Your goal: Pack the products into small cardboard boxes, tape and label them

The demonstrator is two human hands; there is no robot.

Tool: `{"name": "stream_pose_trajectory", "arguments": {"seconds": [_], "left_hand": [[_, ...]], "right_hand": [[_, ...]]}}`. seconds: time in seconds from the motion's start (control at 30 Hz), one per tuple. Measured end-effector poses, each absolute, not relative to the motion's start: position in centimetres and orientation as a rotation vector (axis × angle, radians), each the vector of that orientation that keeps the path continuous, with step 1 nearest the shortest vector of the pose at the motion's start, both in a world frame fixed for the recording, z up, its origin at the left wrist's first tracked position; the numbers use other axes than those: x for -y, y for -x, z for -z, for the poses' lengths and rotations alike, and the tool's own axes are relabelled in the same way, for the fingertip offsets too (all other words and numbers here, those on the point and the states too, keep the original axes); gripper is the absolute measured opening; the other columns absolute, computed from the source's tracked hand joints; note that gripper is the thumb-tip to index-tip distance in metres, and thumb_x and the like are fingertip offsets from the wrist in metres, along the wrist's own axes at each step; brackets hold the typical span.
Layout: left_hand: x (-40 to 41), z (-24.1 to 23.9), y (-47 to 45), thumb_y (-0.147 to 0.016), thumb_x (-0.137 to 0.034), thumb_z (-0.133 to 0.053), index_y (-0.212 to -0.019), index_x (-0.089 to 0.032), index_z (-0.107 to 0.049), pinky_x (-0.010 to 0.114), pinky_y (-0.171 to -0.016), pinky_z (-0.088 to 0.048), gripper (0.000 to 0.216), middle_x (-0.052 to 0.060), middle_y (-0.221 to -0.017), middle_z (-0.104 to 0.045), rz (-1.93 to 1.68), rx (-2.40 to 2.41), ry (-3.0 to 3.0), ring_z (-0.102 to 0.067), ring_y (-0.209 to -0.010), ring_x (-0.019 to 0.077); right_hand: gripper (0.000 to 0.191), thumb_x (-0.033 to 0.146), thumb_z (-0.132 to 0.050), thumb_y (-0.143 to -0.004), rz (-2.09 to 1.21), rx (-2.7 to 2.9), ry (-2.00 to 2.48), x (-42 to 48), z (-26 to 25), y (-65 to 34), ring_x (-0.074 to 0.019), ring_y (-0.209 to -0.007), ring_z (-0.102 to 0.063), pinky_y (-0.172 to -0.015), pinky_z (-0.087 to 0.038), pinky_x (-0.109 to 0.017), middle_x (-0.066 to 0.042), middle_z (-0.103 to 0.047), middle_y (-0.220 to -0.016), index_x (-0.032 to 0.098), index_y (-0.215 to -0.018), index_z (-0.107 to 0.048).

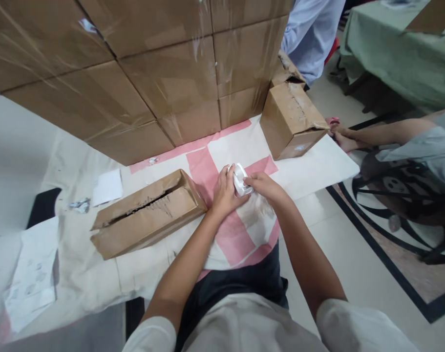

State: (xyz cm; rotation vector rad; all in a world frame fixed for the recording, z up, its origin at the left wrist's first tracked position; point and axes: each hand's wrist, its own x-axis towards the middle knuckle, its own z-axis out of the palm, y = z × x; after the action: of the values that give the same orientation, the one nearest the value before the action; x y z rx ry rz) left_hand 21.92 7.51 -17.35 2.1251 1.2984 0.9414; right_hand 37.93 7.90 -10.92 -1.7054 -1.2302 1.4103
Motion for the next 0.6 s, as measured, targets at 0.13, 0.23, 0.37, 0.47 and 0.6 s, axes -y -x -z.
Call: {"name": "stream_pose_trajectory", "arguments": {"seconds": [0.13,0.23,0.37,0.47,0.6], "left_hand": [[-7.3,16.9,-22.1,-0.067,-0.037,-0.088,-0.161,-0.024,-0.015,0.057,-0.119,-0.039,0.119,0.023,-0.161,-0.028,-0.918,-1.342,-2.138,-0.034,-0.152,0.0408],[-7.2,16.7,-22.1,-0.068,-0.037,-0.087,-0.160,-0.024,-0.017,0.057,-0.118,-0.040,0.117,0.023,-0.161,-0.028,-0.916,-1.350,-2.150,-0.035,-0.151,0.0411],[-7.2,16.5,-22.0,-0.068,-0.039,-0.087,-0.160,-0.021,-0.020,0.055,-0.119,-0.039,0.115,0.023,-0.160,-0.031,-0.916,-1.341,-2.173,-0.037,-0.150,0.0394],[-7.2,16.5,-22.0,-0.071,-0.040,-0.085,-0.160,-0.020,-0.020,0.054,-0.119,-0.038,0.112,0.024,-0.159,-0.032,-0.925,-1.345,-2.175,-0.036,-0.151,0.0390],[-7.4,16.8,-22.0,-0.073,-0.042,-0.083,-0.161,-0.018,-0.020,0.056,-0.120,-0.037,0.111,0.025,-0.159,-0.031,-0.923,-1.354,-2.164,-0.037,-0.150,0.0408]], "right_hand": [[0.022,0.035,-0.060,-0.078,-1.247,1.286,1.735,-7.2,11.1,-37.5,-0.0144,-0.058,-0.049,-0.058,-0.035,-0.028,0.002,-0.055,-0.057,0.018,-0.064,-0.059],[0.023,0.034,-0.055,-0.081,-1.108,1.303,1.761,-6.4,10.5,-37.0,-0.0152,-0.061,-0.049,-0.059,-0.033,-0.028,0.002,-0.054,-0.058,0.019,-0.063,-0.056],[0.027,0.033,-0.054,-0.085,-0.963,1.319,1.792,-5.2,8.9,-36.5,-0.0167,-0.064,-0.050,-0.062,-0.032,-0.029,0.002,-0.054,-0.058,0.022,-0.060,-0.050],[0.032,0.034,-0.057,-0.086,-0.920,1.325,1.828,-4.0,8.5,-36.1,-0.0178,-0.061,-0.052,-0.062,-0.033,-0.030,0.001,-0.053,-0.051,0.023,-0.057,-0.049],[0.033,0.040,-0.056,-0.091,-0.961,1.287,1.842,-2.3,10.2,-35.8,-0.0181,-0.052,-0.053,-0.059,-0.036,-0.029,0.001,-0.054,-0.043,0.024,-0.063,-0.050]]}}
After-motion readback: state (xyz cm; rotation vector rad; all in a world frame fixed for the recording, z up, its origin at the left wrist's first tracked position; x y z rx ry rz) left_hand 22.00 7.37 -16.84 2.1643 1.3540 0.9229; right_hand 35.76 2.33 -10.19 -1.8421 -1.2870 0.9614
